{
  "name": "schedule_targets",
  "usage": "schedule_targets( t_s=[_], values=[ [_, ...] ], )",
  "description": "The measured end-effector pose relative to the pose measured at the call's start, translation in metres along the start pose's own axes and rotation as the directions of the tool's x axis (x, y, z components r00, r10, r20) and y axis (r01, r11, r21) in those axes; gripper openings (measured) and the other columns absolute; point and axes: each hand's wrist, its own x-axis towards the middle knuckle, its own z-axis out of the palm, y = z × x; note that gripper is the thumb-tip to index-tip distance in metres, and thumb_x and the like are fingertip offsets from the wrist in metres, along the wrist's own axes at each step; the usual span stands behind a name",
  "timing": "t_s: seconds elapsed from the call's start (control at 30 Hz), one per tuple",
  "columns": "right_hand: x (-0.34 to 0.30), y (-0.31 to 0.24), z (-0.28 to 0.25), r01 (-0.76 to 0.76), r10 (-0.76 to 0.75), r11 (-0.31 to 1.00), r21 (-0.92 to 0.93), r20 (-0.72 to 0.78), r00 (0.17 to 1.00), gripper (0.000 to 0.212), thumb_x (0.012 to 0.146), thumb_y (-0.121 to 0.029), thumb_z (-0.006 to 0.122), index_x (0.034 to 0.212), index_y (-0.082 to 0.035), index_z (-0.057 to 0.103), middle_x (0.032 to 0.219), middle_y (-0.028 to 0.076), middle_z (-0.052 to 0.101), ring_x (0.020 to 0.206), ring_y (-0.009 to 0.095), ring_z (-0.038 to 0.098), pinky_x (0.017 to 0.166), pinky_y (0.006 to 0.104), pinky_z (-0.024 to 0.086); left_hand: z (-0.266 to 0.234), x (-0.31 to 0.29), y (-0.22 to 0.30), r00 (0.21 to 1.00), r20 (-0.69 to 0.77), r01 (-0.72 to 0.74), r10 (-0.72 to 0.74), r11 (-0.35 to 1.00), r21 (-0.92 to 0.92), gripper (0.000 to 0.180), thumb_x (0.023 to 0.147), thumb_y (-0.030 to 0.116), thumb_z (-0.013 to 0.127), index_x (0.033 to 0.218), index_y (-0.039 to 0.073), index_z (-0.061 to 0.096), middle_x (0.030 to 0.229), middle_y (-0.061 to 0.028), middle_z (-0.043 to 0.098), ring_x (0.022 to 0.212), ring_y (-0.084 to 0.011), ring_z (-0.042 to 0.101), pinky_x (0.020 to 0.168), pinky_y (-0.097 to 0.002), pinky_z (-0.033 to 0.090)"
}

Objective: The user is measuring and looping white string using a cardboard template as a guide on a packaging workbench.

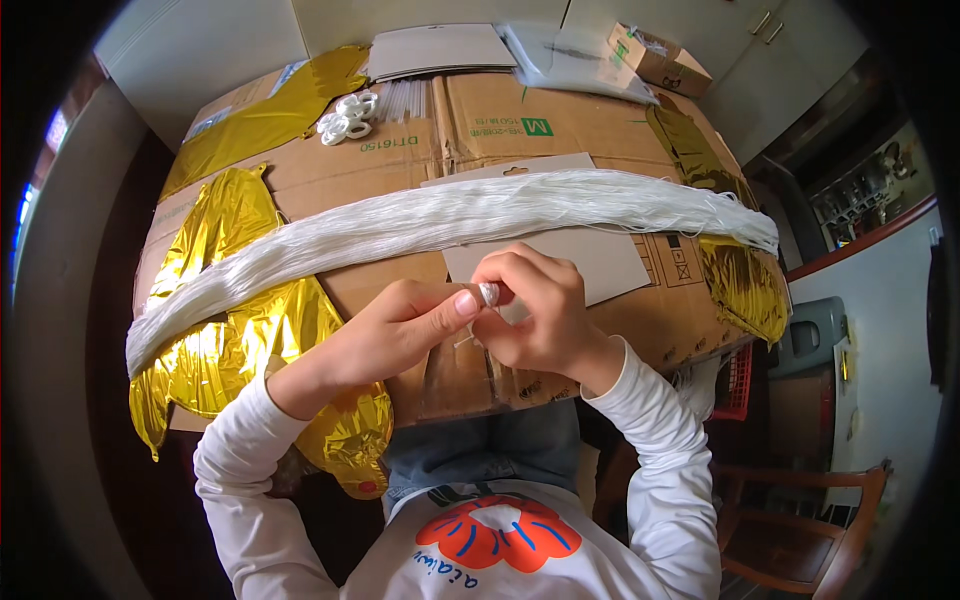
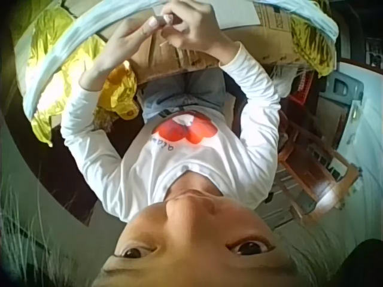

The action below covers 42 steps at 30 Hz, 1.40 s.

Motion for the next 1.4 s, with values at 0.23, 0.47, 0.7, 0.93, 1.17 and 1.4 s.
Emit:
schedule_targets(
  t_s=[0.23, 0.47, 0.7, 0.93, 1.17, 1.4],
  values=[
    [-0.002, 0.002, 0.009, 0.157, -0.178, 0.972, -0.177, -0.108, 0.978, 0.016, 0.054, 0.001, 0.047, 0.07, 0.0, 0.045, 0.066, 0.01, 0.048, 0.058, 0.022, 0.05, 0.05, 0.0307, 0.043, 0.01, -0.005, 0.0, 0.999, -0.03, -0.033, 0.037, 0.993, 0.109, 0.045, 0.08, 0.033, 0.043, 0.107, -0.002, 0.04, 0.067, -0.0077, 0.045, 0.059, -0.0113, 0.037, 0.055, -0.0249, 0.034],
    [-0.004, -0.001, -0.003, 0.022, -0.024, 0.995, 0.094, 0.027, 0.999, 0.019, 0.055, 0.001, 0.05, 0.074, -0.001, 0.045, 0.074, 0.009, 0.048, 0.061, 0.02, 0.049, 0.054, 0.0284, 0.043, 0.004, -0.007, -0.002, 0.977, 0.047, -0.214, 0.209, 0.949, 0.234, 0.056, 0.072, 0.036, 0.053, 0.109, -0.004, 0.038, 0.097, -0.0173, 0.048, 0.097, -0.0243, 0.041, 0.08, -0.0319, 0.031],
    [0.002, -0.004, -0.011, -0.052, -0.051, 0.874, 0.482, 0.197, 0.979, 0.02, 0.055, 0.0, 0.054, 0.067, -0.004, 0.038, 0.066, 0.002, 0.037, 0.052, 0.008, 0.035, 0.044, 0.0194, 0.03, 0.0, -0.004, 0.007, 0.937, 0.214, -0.287, 0.275, 0.958, 0.024, 0.074, 0.065, 0.056, 0.049, 0.105, -0.006, 0.043, 0.103, -0.0178, 0.047, 0.101, -0.0277, 0.041, 0.085, -0.0335, 0.028],
    [-0.008, -0.02, -0.011, -0.229, 0.068, 0.839, 0.494, 0.322, 0.944, 0.02, 0.052, -0.001, 0.055, 0.057, -0.005, 0.036, 0.058, 0.001, 0.033, 0.045, 0.007, 0.03, 0.039, 0.0214, 0.025, 0.004, -0.015, 0.011, 0.943, 0.304, -0.129, 0.137, 0.991, -0.045, 0.054, 0.069, 0.041, 0.053, 0.097, -0.005, 0.049, 0.09, -0.0157, 0.053, 0.09, -0.0262, 0.047, 0.074, -0.0323, 0.037],
    [-0.015, -0.024, -0.007, -0.096, 0.045, 0.906, 0.412, 0.132, 0.99, 0.02, 0.046, -0.005, 0.056, 0.051, -0.005, 0.037, 0.05, 0.003, 0.036, 0.041, 0.012, 0.035, 0.035, 0.0241, 0.025, 0.014, -0.02, 0.009, 0.95, 0.242, -0.199, 0.196, 0.98, -0.012, 0.053, 0.075, 0.044, 0.043, 0.093, -0.005, 0.05, 0.091, -0.0169, 0.052, 0.089, -0.0301, 0.048, 0.077, -0.0347, 0.036],
    [-0.028, -0.02, 0.004, -0.006, -0.011, 0.884, 0.467, 0.033, 0.999, 0.019, 0.045, 0.001, 0.054, 0.056, -0.006, 0.041, 0.051, 0.003, 0.039, 0.041, 0.014, 0.037, 0.036, 0.0241, 0.028, 0.023, -0.027, 0.003, 0.967, 0.177, -0.175, 0.181, 0.983, -0.049, 0.081, 0.073, 0.058, 0.005, 0.095, -0.007, 0.047, 0.094, -0.0236, 0.048, 0.094, -0.0332, 0.045, 0.083, -0.0363, 0.032]
  ],
)
